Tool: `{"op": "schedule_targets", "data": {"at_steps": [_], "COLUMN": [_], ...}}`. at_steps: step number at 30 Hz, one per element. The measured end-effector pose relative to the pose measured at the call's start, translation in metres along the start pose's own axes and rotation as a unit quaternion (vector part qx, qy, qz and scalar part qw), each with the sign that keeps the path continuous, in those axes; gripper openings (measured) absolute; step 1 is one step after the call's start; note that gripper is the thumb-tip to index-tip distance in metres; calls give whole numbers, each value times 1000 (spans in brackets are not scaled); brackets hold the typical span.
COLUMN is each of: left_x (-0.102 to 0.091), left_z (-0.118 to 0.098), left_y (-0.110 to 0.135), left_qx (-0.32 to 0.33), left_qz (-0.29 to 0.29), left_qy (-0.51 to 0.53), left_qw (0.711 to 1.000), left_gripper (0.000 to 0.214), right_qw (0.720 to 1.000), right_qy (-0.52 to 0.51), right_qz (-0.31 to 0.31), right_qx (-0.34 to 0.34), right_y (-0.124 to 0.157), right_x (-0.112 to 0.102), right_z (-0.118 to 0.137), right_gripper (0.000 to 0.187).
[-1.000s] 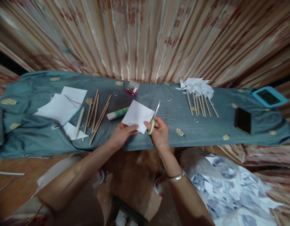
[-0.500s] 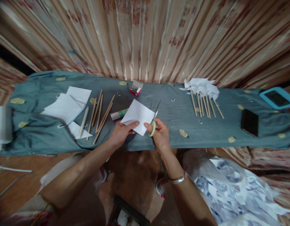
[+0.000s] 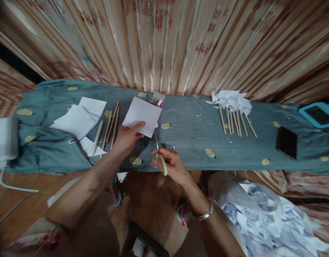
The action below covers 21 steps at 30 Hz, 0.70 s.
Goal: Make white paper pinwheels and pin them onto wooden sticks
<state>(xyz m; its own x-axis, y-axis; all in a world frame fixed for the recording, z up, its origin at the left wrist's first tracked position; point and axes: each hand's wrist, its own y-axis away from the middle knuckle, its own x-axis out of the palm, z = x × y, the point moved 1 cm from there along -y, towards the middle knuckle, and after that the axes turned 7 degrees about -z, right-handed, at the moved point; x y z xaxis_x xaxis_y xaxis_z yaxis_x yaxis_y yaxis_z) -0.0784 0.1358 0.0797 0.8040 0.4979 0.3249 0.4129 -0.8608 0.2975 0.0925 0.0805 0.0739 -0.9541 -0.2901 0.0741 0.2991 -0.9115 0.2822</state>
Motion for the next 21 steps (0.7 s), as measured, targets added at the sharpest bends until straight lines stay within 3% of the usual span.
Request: {"op": "schedule_targets", "data": {"at_steps": [21], "left_x": [6], "left_z": [7], "left_y": [8], "left_qx": [-12], "left_qz": [14], "left_qy": [-13], "left_qw": [1000], "left_gripper": [29], "right_qw": [1000], "right_qy": [-8], "right_qz": [-1], "right_qx": [0], "right_y": [-2], "right_x": [2], "right_z": [-4], "right_gripper": [37]}}
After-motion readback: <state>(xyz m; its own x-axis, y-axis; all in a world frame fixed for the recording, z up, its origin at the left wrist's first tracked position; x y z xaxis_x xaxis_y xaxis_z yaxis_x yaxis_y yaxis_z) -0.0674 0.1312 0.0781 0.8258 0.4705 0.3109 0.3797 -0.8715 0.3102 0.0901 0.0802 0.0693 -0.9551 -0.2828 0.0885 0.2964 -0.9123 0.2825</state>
